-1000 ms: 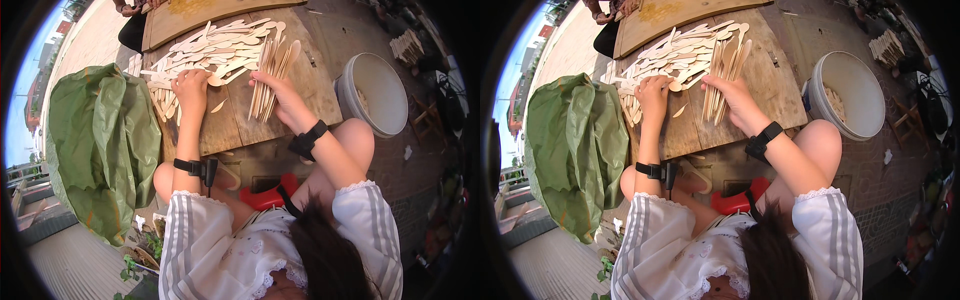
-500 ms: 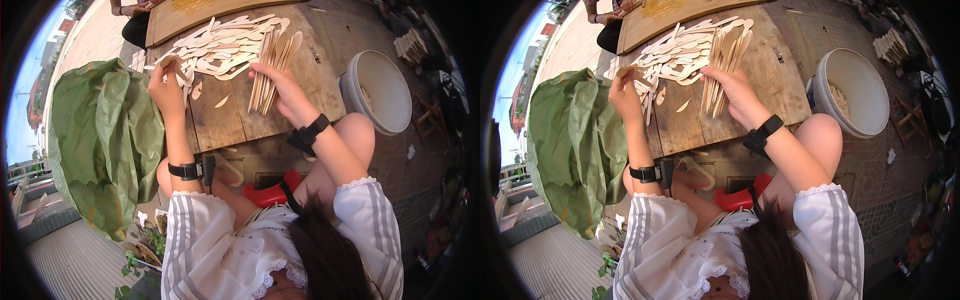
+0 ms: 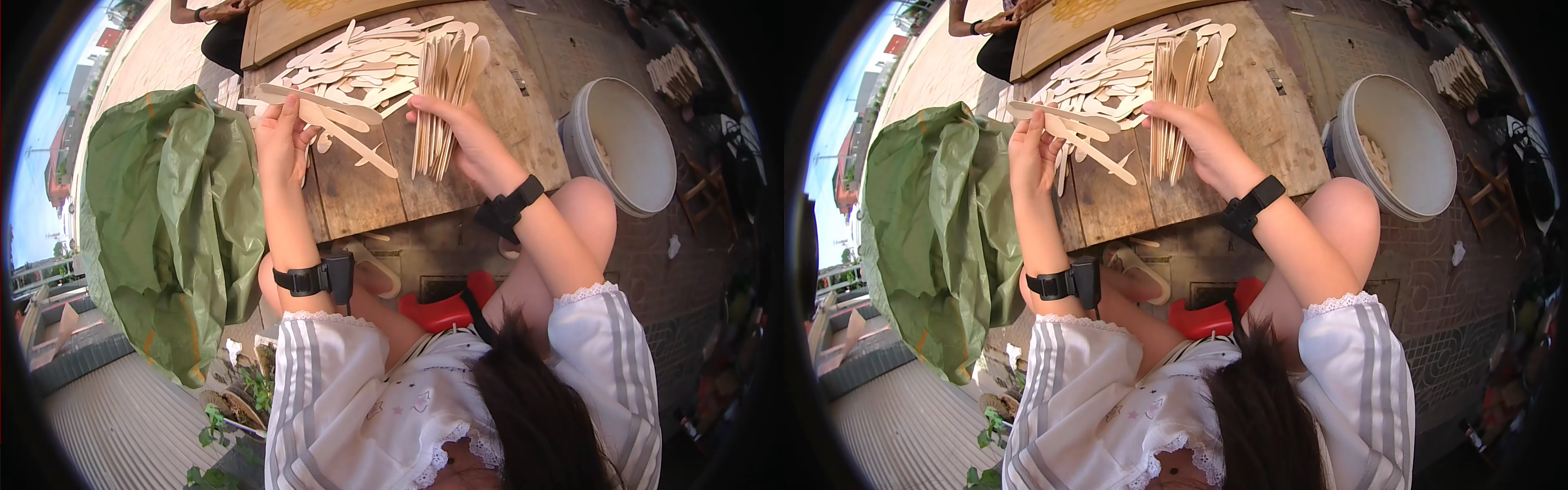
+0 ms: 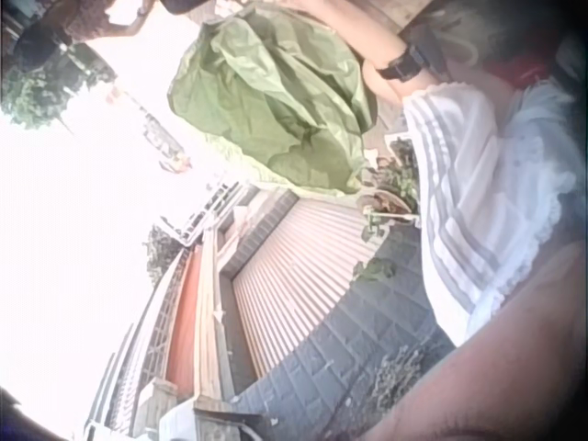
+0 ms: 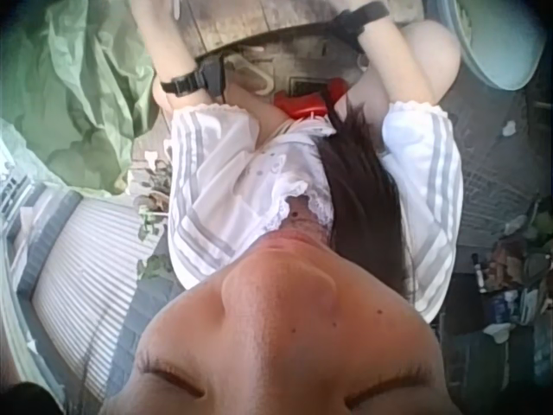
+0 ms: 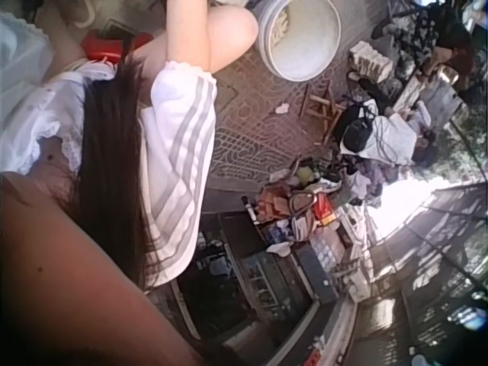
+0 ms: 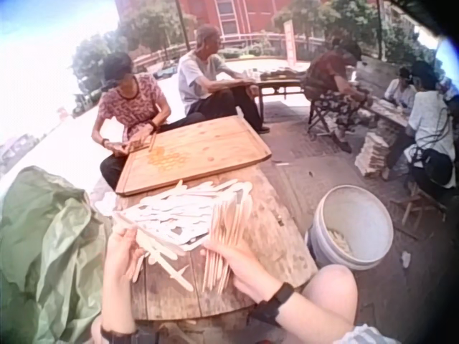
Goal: The recorder is sorting and stacking wooden spoons or spatulas at a wooden table.
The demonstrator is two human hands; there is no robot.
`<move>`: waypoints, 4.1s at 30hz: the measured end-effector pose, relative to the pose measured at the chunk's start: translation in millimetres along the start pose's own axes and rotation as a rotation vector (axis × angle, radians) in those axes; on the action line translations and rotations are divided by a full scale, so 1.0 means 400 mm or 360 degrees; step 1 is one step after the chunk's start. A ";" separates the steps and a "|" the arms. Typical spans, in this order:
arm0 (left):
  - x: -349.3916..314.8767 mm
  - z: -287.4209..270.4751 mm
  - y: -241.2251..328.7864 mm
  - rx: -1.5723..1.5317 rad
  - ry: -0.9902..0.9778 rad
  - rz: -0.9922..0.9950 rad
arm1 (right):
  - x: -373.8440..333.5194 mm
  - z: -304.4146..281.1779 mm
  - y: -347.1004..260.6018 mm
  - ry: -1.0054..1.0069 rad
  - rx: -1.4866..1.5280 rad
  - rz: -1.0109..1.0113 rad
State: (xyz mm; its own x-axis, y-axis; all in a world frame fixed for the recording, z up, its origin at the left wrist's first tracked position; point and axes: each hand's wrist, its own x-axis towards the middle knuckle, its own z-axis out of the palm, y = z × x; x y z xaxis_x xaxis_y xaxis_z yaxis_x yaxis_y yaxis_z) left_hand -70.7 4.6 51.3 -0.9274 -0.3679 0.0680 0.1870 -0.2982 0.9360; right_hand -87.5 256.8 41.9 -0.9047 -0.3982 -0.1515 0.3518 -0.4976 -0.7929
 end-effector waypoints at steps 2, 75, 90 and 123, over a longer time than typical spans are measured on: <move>-0.024 0.005 -0.005 0.0110 -0.0399 -0.0411 | 0.004 0.002 -0.011 -0.0045 -0.0077 -0.0012; -0.220 0.206 -0.100 0.2091 -0.0510 0.0289 | -0.006 0.023 0.081 -0.0006 -0.0243 -0.0161; -0.014 0.022 -0.154 0.2231 -0.0241 0.0767 | 0.001 0.001 0.000 0.0138 0.0152 -0.0146; -0.146 0.162 -0.061 0.0483 -0.0596 -0.0297 | 0.004 -0.005 -0.001 -0.0141 -0.0209 -0.0178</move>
State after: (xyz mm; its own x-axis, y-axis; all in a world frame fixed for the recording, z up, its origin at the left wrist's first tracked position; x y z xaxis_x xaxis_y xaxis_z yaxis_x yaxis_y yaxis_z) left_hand -42.0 90.5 46.8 -0.9988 0.0244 -0.0426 -0.0436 -0.0393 0.9983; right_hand -89.7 258.0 40.8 -0.9096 -0.4153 -0.0101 0.2105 -0.4398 -0.8731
